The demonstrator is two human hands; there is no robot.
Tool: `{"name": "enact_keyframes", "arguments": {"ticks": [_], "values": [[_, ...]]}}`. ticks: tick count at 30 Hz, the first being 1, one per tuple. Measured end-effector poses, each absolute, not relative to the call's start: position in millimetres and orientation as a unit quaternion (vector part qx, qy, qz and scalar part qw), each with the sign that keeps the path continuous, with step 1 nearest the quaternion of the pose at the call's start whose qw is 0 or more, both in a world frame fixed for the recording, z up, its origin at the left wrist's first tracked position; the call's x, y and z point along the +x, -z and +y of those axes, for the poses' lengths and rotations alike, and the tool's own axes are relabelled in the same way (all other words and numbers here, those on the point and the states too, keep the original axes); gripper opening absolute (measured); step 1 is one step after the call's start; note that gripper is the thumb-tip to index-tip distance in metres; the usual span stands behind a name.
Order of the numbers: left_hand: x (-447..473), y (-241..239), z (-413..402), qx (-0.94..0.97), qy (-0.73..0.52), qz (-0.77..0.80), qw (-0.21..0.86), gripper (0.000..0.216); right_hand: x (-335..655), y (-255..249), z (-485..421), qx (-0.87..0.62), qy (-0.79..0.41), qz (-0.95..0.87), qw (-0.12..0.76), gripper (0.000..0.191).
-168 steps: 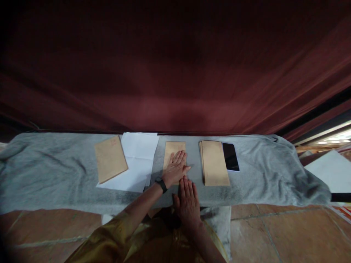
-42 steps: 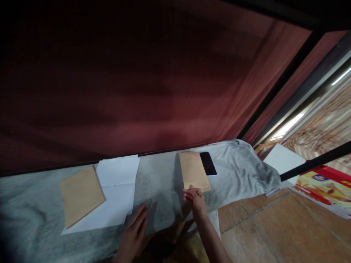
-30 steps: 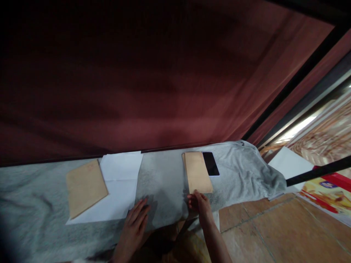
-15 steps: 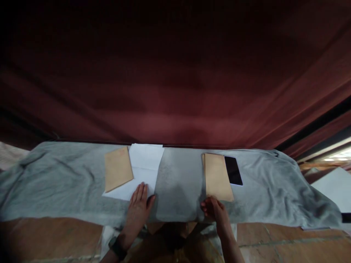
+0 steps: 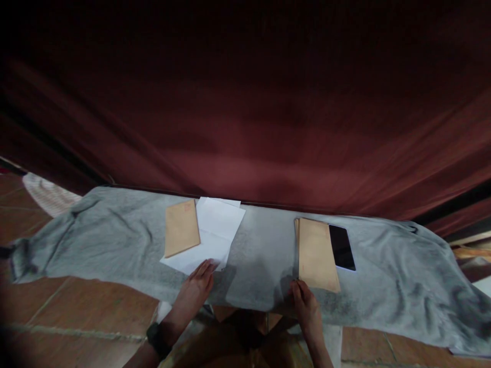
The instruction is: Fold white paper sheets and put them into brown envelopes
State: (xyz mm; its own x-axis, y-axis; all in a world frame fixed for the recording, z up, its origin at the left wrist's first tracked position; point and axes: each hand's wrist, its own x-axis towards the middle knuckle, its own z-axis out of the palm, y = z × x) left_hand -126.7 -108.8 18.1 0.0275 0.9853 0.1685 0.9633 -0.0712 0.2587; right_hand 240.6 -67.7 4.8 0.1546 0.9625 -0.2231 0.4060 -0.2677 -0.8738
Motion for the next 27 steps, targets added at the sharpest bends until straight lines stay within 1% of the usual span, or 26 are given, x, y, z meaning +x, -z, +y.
{"name": "enact_keyframes", "arguments": {"ticks": [4,7,10,12,15,18,20,22,27], "values": [[-109,-36,-106,0.699,-0.172,0.693,0.031,0.040,239,-4,-69,-0.665,-0.409,-0.519,0.348,0.049],[-77,-47,-101,0.731,-0.180,0.658,0.024,0.044,229,-6,-65,-0.651,-0.442,-0.511,0.347,0.047],[-34,-54,-98,0.777,-0.176,0.602,0.048,0.050,210,-10,-56,-0.646,-0.491,-0.473,0.344,0.050],[-4,-57,-97,0.793,-0.174,0.581,0.061,0.052,195,-15,-48,-0.642,-0.513,-0.440,0.361,0.051],[33,-59,-98,0.801,-0.172,0.568,0.079,0.043,178,-24,-36,-0.634,-0.491,-0.451,0.391,0.037],[53,-57,-99,0.804,-0.188,0.553,0.111,0.029,172,-31,-24,-0.632,-0.465,-0.485,0.387,0.027],[54,-54,-99,0.802,-0.214,0.542,0.131,0.027,174,-32,-18,-0.632,-0.451,-0.499,0.386,0.024],[45,-50,-96,0.794,-0.235,0.544,0.134,0.031,179,-30,-13,-0.638,-0.439,-0.497,0.393,0.024],[-11,-42,-72,0.745,-0.233,0.621,0.066,0.050,193,-23,-12,-0.636,-0.431,-0.499,0.400,0.033]]}}
